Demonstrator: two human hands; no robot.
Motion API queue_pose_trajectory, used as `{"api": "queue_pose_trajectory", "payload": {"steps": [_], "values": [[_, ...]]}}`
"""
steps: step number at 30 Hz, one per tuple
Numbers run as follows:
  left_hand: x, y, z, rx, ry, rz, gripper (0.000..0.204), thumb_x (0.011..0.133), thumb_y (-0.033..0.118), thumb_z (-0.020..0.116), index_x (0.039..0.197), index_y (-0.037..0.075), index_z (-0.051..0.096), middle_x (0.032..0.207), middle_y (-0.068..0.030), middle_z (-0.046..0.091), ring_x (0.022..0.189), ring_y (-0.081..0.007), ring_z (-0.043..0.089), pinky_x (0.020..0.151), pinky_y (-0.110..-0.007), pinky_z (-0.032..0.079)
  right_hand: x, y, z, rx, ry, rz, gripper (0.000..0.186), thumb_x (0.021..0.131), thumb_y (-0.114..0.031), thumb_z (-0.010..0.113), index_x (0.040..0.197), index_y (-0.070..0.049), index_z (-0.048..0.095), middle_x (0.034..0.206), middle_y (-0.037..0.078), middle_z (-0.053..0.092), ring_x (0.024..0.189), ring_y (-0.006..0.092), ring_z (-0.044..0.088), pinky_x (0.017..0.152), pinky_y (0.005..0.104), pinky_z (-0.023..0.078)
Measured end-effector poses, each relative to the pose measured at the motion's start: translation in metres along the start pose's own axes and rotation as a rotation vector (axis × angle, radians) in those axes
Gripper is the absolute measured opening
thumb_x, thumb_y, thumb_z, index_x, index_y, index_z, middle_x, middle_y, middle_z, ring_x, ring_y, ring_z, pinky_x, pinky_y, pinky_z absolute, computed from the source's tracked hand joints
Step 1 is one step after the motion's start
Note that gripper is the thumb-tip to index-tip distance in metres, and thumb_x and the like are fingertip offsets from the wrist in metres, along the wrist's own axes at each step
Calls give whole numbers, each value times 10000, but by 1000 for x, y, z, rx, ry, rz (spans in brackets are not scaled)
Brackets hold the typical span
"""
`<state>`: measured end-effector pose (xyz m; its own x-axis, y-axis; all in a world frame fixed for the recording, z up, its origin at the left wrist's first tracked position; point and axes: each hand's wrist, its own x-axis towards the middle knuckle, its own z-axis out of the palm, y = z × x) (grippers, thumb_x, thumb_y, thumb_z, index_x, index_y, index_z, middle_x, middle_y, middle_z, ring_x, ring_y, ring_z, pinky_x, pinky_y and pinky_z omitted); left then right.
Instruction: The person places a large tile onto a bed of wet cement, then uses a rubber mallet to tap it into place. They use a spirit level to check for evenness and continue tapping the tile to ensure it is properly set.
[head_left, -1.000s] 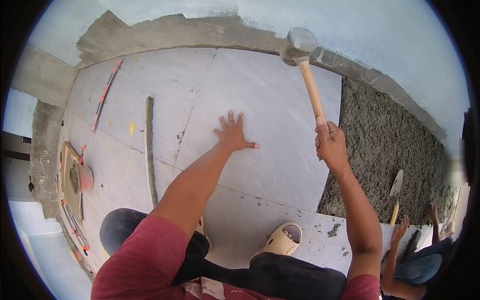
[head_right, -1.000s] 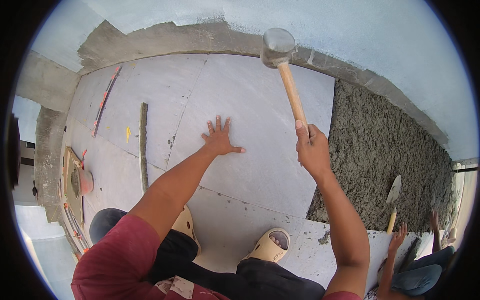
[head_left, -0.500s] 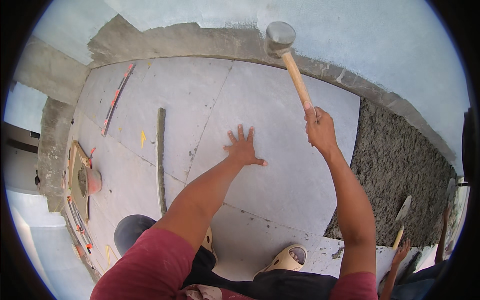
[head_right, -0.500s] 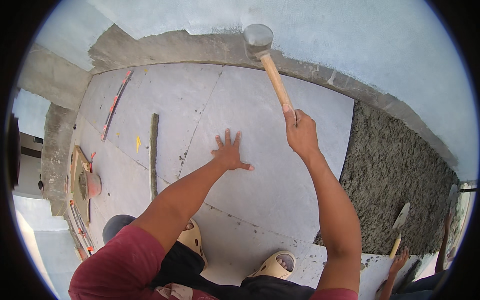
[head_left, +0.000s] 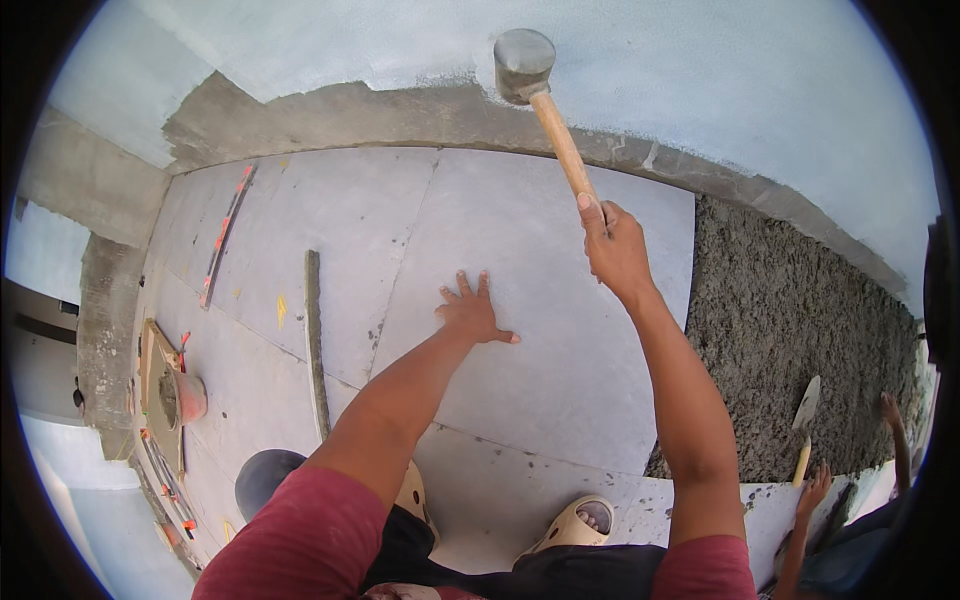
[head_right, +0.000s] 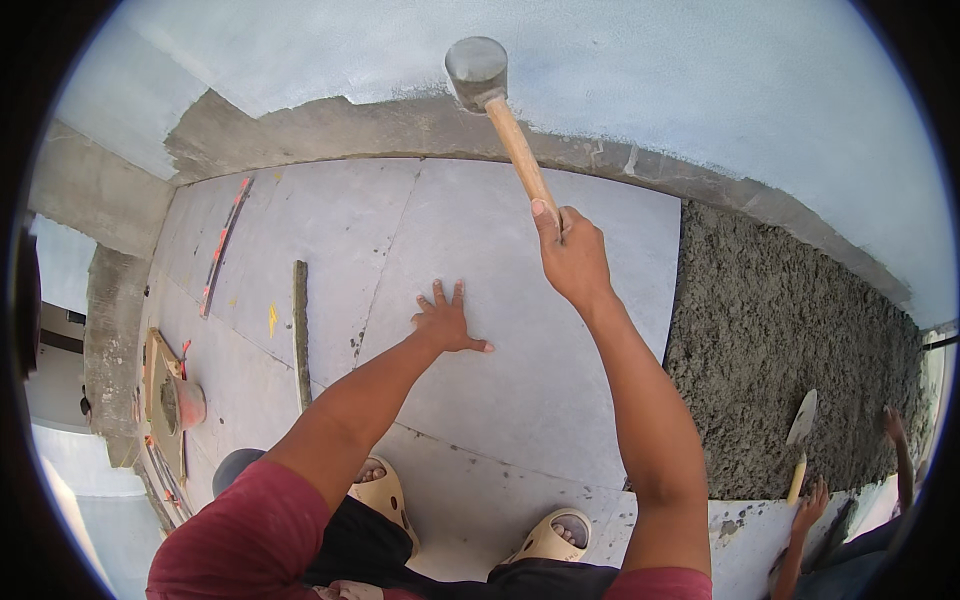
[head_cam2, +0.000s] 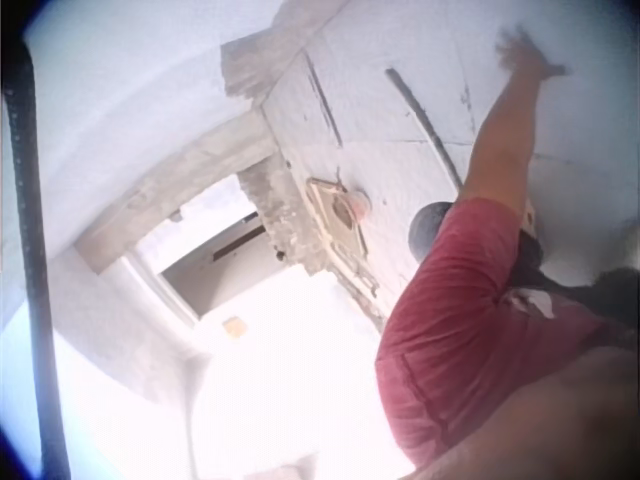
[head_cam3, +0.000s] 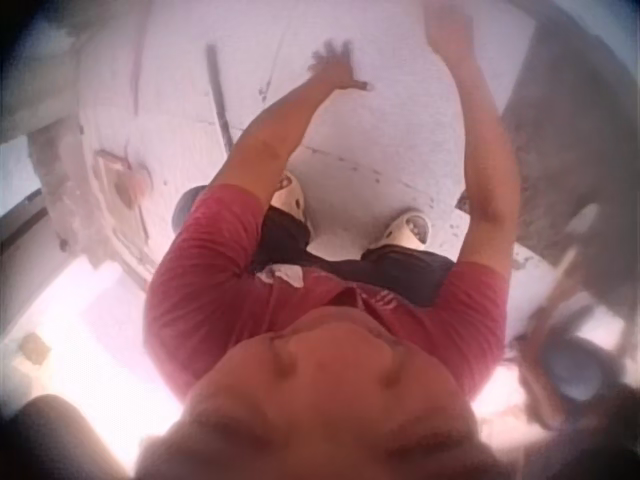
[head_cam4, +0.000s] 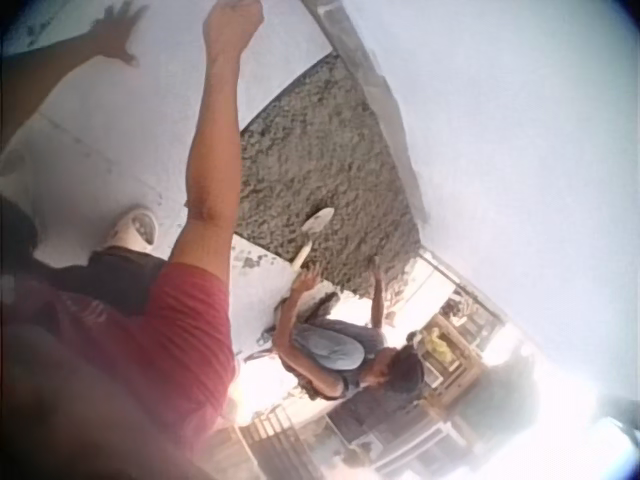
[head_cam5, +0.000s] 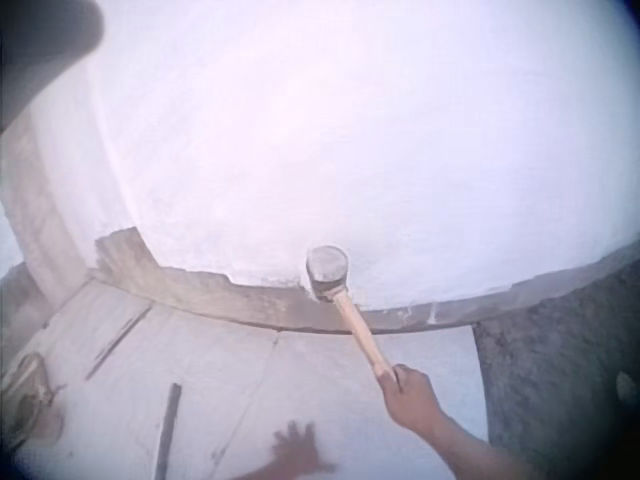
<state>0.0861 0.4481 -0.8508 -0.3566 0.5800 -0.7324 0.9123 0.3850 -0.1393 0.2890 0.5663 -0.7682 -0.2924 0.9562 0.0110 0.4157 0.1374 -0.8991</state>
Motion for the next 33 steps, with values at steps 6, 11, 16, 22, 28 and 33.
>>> {"api": "queue_pose_trajectory", "payload": {"steps": [6,11,16,22,28,33], "values": [[30,22,-40,-53,104,72,1515,564,800,786,1596,153,-114,1654,-200,-120,1484,-537,-41,1053,-732,338,-31,45,19,127,201,-260,584,1026,-524,477,839,24,552,664,172,593,592,281,621,545,399,456],[41,19,-35,-74,54,39,1547,538,765,826,1593,169,-135,1655,-179,-148,1477,-543,-80,1050,-749,325,1,42,16,-129,-245,346,568,1040,-504,455,796,3,533,631,137,572,580,242,622,557,397,501],[39,15,-39,-90,46,27,1554,533,761,831,1591,166,-140,1654,-180,-150,1473,-546,-89,1049,-743,335,6,8,14,159,62,-126,533,1027,-543,468,839,-48,529,554,16,473,446,103,476,429,272,401],[42,25,-43,-82,48,34,1543,545,754,830,1591,160,-136,1654,-180,-147,1473,-545,-84,1046,-728,360,-8,70,36,-97,-186,233,541,1045,-472,461,803,8,523,612,131,556,514,262,572,504,388,418],[40,14,-39,-67,49,42,1555,546,779,809,1582,116,-141,1634,-240,-147,1458,-571,-88,1026,-725,392,19,2,11,-17,-70,-68,588,1030,-523,467,824,23,538,620,155,546,528,275,568,518,394,419],[37,21,-48,-65,35,48,1549,548,794,796,1584,122,-139,1636,-232,-153,1458,-570,-91,1027,-728,387,-27,38,38,144,131,-251,576,1038,-505,462,833,25,552,624,159,560,547,295,586,534,407,436]]}}
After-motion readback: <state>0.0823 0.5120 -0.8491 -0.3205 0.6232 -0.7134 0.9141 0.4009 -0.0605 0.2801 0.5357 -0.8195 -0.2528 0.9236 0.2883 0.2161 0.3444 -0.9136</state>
